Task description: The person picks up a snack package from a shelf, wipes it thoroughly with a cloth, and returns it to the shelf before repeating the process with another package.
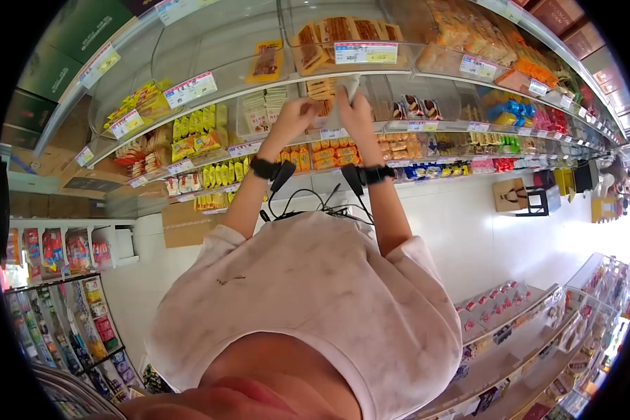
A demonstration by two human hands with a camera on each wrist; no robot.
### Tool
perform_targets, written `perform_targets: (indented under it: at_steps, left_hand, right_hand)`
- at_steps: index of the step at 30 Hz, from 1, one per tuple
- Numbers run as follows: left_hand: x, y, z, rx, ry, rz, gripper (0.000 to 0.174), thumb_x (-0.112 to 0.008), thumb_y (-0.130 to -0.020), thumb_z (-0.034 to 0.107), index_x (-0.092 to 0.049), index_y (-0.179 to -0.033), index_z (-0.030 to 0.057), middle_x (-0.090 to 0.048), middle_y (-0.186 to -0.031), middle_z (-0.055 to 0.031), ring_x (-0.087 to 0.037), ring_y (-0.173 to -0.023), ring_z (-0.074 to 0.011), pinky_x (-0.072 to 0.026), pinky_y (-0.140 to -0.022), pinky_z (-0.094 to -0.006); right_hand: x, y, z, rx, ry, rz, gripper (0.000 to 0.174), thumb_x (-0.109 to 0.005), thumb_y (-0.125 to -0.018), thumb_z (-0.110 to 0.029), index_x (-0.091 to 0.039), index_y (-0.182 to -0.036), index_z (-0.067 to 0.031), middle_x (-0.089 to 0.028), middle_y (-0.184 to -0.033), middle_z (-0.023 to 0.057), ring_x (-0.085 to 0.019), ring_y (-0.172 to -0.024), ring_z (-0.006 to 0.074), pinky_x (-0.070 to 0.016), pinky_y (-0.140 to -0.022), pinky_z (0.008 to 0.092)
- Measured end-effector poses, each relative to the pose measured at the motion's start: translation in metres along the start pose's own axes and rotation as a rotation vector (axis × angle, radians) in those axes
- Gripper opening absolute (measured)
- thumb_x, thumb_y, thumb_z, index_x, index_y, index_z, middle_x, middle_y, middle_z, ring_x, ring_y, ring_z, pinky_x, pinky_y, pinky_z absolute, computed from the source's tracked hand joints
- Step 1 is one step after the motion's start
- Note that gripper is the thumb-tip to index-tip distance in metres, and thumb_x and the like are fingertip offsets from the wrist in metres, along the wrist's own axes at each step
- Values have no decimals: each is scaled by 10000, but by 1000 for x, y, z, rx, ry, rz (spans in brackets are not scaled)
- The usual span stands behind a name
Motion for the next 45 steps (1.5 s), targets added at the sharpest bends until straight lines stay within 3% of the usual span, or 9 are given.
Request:
perform_targets:
  at_steps: [5,12,21,25,30,34,35,41,45]
  left_hand:
    - [-44,-68,-49,124,-212,-82,148,-534,-905,29,-647,-896,-65,-652,-739,-213,-643,-634,-316,-489,-575,-421]
    - [-59,-90,-61,178,-427,-141,110,-640,-808,9,-678,-833,-91,-642,-826,-305,-642,-805,-420,-508,-727,-497]
    - [-50,-76,-40,-16,-468,-98,82,-650,-783,-62,-644,-853,-104,-650,-781,-250,-663,-774,-369,-503,-659,-443]
    - [-40,-71,-21,-32,-461,-206,155,-711,-782,-3,-647,-903,-78,-661,-764,-209,-667,-750,-337,-500,-663,-414]
    - [-31,-65,-19,0,-325,-43,222,-738,-826,103,-696,-1013,-9,-692,-832,-190,-679,-762,-307,-513,-695,-398]
    - [-18,-55,-5,1,-448,76,219,-707,-889,142,-706,-1061,6,-726,-907,-170,-704,-807,-264,-528,-700,-384]
    - [-16,-51,-4,13,-373,80,212,-700,-900,143,-703,-1061,5,-729,-915,-166,-707,-813,-260,-531,-698,-376]
    - [5,-6,25,-23,-87,355,145,-634,-965,142,-682,-1036,25,-734,-861,-127,-688,-674,-210,-521,-594,-323]
    - [17,22,34,27,164,397,158,-663,-953,143,-674,-1022,2,-727,-840,-97,-675,-716,-136,-520,-630,-280]
  right_hand:
    - [-26,-53,58,-78,277,-128,346,-585,-941,-257,-623,-1037,74,-649,-903,326,-626,-871,486,-502,-734,507]
    - [-39,-76,98,-67,395,-295,382,-637,-870,-205,-616,-1116,86,-644,-1034,334,-621,-1007,468,-504,-854,499]
    - [-26,-70,87,-65,400,-510,393,-622,-873,-135,-584,-1218,48,-643,-1126,282,-630,-1028,419,-504,-851,461]
    - [-2,-66,69,47,194,-387,425,-627,-900,-218,-574,-1217,60,-653,-1089,298,-624,-1031,445,-498,-858,452]
    - [35,-56,38,-22,256,-145,436,-617,-912,-294,-596,-1158,65,-667,-1001,306,-610,-993,492,-501,-840,481]
    - [54,-46,55,-160,30,-60,457,-626,-937,-359,-619,-1071,77,-672,-795,221,-658,-743,344,-493,-713,424]
    - [56,-40,58,-130,-24,-18,454,-594,-966,-375,-625,-1030,73,-629,-715,159,-598,-654,222,-468,-654,377]
    - [50,-4,17,-140,-367,242,468,-532,-1006,-403,-632,-1005,55,-601,-758,62,-553,-711,133,-456,-632,320]
    - [18,10,16,-352,-240,-48,432,-594,-982,-380,-630,-1081,39,-635,-863,52,-573,-763,119,-472,-652,299]
Point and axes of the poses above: each hand's wrist, its own y-axis away from the middle knuckle, its own x-axis out of the back of the hand, z = x × y, the point moved 2 cm from there along -y, towards the middle knuckle
